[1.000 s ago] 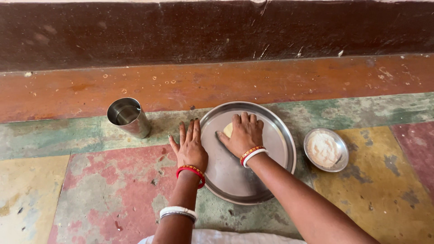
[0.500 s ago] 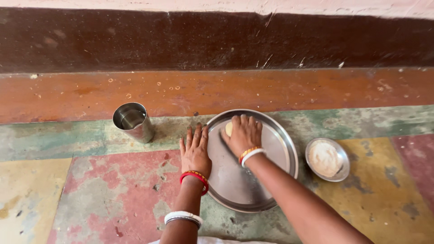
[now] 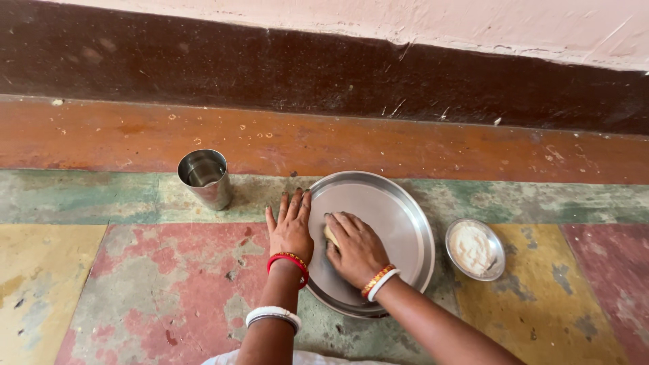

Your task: The person kneads dough in a metal plate by pressing and rolling it with their hands, occasionally wetting their fingers from a glass of water.

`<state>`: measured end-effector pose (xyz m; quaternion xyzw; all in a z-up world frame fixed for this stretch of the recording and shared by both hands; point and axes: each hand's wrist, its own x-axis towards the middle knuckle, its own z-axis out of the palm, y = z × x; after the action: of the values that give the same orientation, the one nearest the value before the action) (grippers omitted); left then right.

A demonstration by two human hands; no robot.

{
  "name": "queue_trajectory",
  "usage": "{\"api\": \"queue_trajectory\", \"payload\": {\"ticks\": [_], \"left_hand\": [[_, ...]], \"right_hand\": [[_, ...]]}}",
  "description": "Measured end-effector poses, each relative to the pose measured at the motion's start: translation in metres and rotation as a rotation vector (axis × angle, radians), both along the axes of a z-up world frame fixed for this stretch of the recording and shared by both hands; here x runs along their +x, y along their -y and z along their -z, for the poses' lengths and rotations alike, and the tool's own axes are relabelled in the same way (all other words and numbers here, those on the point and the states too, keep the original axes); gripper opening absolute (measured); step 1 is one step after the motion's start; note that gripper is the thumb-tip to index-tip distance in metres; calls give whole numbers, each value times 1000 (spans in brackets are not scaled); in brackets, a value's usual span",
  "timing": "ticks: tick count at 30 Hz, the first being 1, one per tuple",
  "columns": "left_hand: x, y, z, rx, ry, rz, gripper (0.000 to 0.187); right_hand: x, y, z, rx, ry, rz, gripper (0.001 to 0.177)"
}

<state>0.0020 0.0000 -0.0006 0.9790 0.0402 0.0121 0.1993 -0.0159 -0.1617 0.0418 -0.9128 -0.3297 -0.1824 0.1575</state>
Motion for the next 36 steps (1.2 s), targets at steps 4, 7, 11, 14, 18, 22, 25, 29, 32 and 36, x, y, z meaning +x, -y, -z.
{"api": "queue_trajectory", "payload": {"ticks": [4, 7, 11, 14, 18, 22, 25, 29, 32, 36], "left_hand": [[-3, -1, -4, -104, -32, -10, 80], [-2, -1, 0, -130, -25, -9, 79], [0, 0, 15, -143, 115, -11, 70], [1, -1, 19, -152, 122, -10, 69], [1, -1, 13, -99, 60, -17, 81], [0, 0, 9, -143, 72, -27, 77], [-4, 0, 5, -114, 63, -26, 79], [-5, -1, 0, -33, -19, 1, 86], [-8, 0, -1, -18, -37, 13, 88], [-7, 1, -1, -23, -36, 10, 87]], "right_hand": [[11, -19, 9, -12, -149, 90, 26], [26, -31, 10, -98, -192, 161, 27], [43, -37, 14, -87, -191, 191, 21], [54, -39, 16, -76, -221, 209, 20], [61, -43, 11, -44, -284, 253, 20], [55, -39, 9, -60, -299, 265, 20], [47, -23, 7, -13, -211, 131, 25], [49, 24, 17, 489, -475, 52, 20], [52, 64, 24, 885, -842, 146, 17], [21, 71, 24, 251, -603, 331, 36]]}}
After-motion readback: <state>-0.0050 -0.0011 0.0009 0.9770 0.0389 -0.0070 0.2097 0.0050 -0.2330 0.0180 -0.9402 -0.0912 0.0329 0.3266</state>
